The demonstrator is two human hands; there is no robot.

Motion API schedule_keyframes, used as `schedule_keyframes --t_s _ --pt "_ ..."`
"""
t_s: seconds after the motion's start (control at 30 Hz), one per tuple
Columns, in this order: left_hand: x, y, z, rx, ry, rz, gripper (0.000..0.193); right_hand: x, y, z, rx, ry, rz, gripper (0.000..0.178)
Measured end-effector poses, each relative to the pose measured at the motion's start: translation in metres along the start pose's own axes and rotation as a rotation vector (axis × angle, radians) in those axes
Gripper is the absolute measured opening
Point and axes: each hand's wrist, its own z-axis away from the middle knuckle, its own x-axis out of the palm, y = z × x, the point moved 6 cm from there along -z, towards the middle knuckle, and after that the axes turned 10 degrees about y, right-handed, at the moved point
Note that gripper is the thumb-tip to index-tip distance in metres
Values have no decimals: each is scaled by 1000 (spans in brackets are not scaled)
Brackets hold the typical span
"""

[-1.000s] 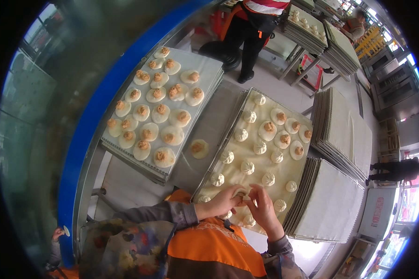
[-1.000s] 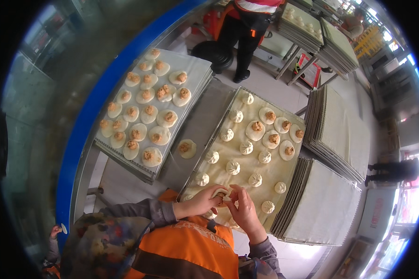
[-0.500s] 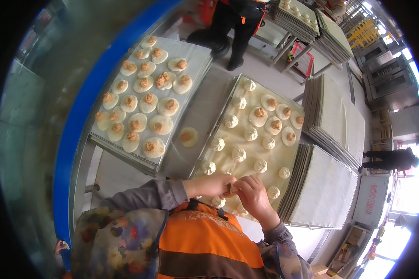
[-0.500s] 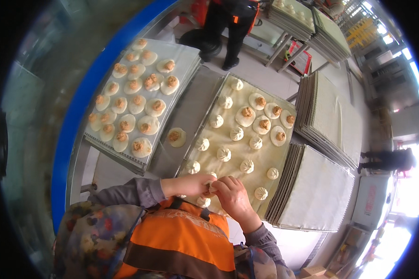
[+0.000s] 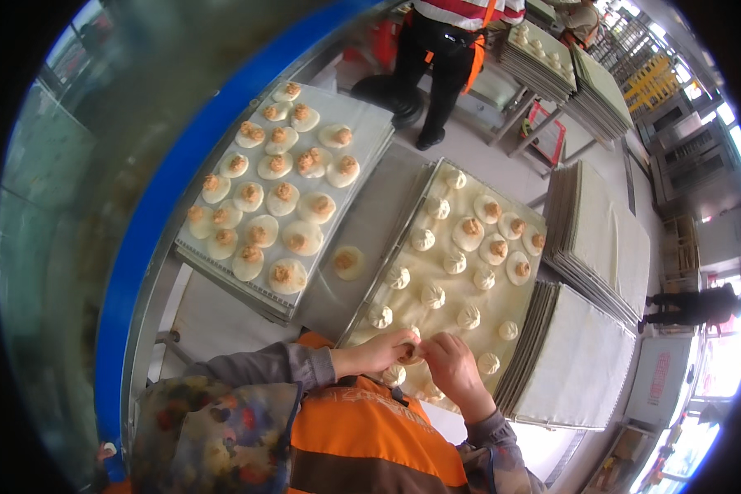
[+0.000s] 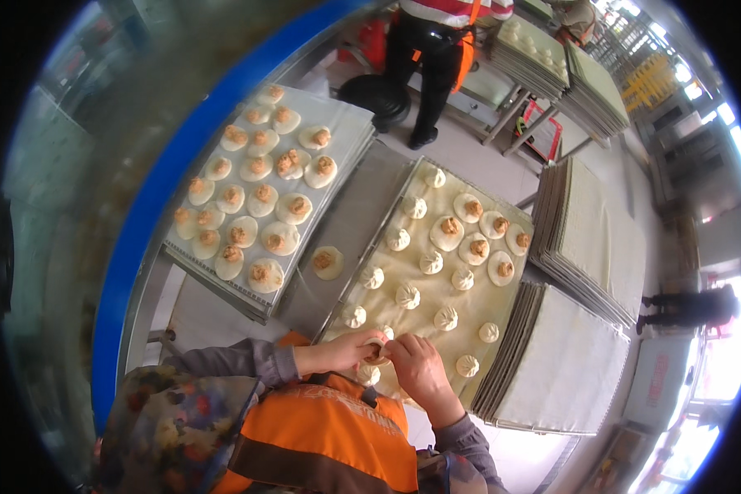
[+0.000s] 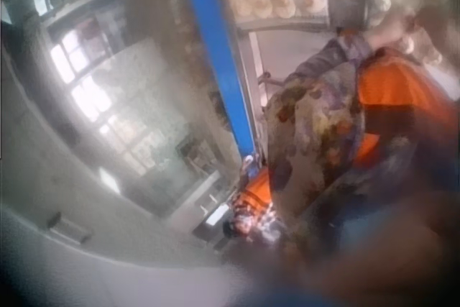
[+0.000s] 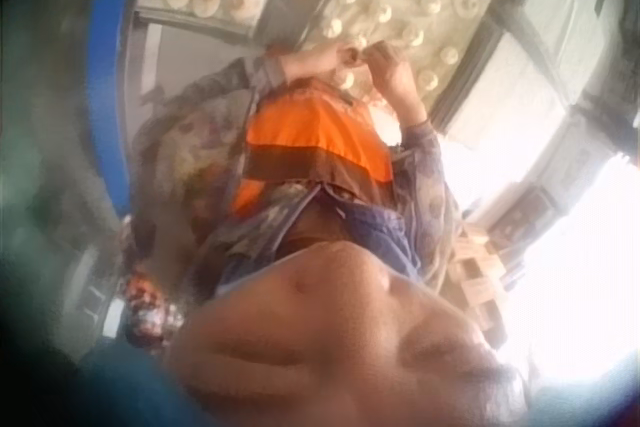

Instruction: The person picks flattened dough discs from a blue conveyor belt, places filling on them, and folds the dough to form buns. The finished buns are placed onto metal trays. The process is repeated continuously throughout the clip.

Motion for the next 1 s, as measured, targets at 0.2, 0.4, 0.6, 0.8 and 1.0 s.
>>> schedule_keyframes --t_s 0.2,0.4,0.6,0.8,1.0 --pt "2 10 1 128 -104 135 21 15 14 9 323 60 -277 20" --pt "4 9 16 139 47 125 36 9 2 4 151 88 -148 17" --pt "4 17 11 239 42 -82 18 5 -4 1 66 36 -145 24" --pt "4 13 7 -18 -85 378 35 8 4 1 157 125 -139 20" --pt "1 12 4 51 267 99 33 -1 -3 -6 2 182 -41 21"
